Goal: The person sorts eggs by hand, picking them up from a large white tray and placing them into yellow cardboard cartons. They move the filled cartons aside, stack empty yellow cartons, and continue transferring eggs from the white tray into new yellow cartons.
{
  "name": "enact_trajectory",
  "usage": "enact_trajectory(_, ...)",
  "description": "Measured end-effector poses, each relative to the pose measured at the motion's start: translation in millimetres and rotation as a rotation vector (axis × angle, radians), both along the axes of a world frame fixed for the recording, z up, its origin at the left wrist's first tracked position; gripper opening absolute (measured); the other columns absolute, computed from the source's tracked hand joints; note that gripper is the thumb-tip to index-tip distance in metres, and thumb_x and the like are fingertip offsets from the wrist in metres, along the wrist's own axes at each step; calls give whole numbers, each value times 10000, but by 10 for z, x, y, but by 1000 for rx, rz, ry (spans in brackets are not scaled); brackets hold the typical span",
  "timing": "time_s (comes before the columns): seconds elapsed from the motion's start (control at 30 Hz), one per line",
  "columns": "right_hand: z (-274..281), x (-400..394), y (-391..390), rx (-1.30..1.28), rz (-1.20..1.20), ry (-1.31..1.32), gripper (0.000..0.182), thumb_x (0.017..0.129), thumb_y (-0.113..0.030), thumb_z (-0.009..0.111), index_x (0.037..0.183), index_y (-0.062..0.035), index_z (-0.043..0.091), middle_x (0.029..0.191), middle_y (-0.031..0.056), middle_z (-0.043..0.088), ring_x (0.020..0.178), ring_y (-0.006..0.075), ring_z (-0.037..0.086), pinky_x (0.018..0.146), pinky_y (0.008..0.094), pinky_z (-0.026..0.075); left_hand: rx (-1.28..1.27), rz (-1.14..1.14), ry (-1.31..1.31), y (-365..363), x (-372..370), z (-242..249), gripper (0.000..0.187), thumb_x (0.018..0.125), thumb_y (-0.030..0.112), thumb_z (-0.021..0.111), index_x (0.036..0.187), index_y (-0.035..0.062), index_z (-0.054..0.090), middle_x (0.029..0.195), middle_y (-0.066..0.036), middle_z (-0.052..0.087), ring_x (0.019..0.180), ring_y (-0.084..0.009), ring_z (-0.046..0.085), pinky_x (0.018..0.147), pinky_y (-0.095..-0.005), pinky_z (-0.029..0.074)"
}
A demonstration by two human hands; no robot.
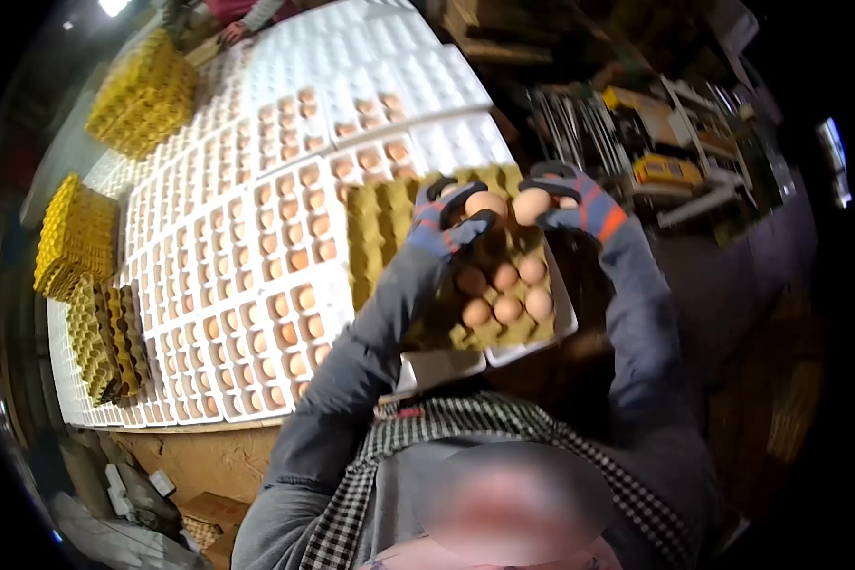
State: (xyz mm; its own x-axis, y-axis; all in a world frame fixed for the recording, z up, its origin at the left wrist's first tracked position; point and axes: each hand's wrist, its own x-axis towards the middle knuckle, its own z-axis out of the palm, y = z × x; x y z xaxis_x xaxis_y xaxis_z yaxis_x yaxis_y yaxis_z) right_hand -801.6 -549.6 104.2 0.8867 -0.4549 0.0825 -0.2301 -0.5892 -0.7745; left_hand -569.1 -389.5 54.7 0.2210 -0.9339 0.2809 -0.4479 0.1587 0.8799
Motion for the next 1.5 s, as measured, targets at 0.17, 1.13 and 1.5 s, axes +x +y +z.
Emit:
enact_trajectory(0.17,56,1309,-117,748,-240,-365,493,784,-220,764,1216,-58,592,1040,45,651,825,107,609,585,254,515,-78,196,872,-134,1097,-128,394,874,262,665,1226,117,563,936,-73,641,765,-170,594,582,-339,512)
enact_trajectory(1.13,-579,3754,-1868,428,-500,-23,453,908,-338,583,1299,-113,552,1200,-2,604,1066,108,565,866,203,436,376,348,-861,-2624,3785,-1116,609,923,515,390,1438,192,347,1506,-41,314,1402,-267,242,1143,-497,99)
enact_trajectory(1.5,-50,185,926,-364,-382,161,538,845,-111,637,1359,-121,479,1386,141,444,1277,277,438,1024,388,409,46,-462,-112,-20,937,143,495,819,272,688,1273,115,566,1218,-160,554,1149,-341,504,1008,-434,376)
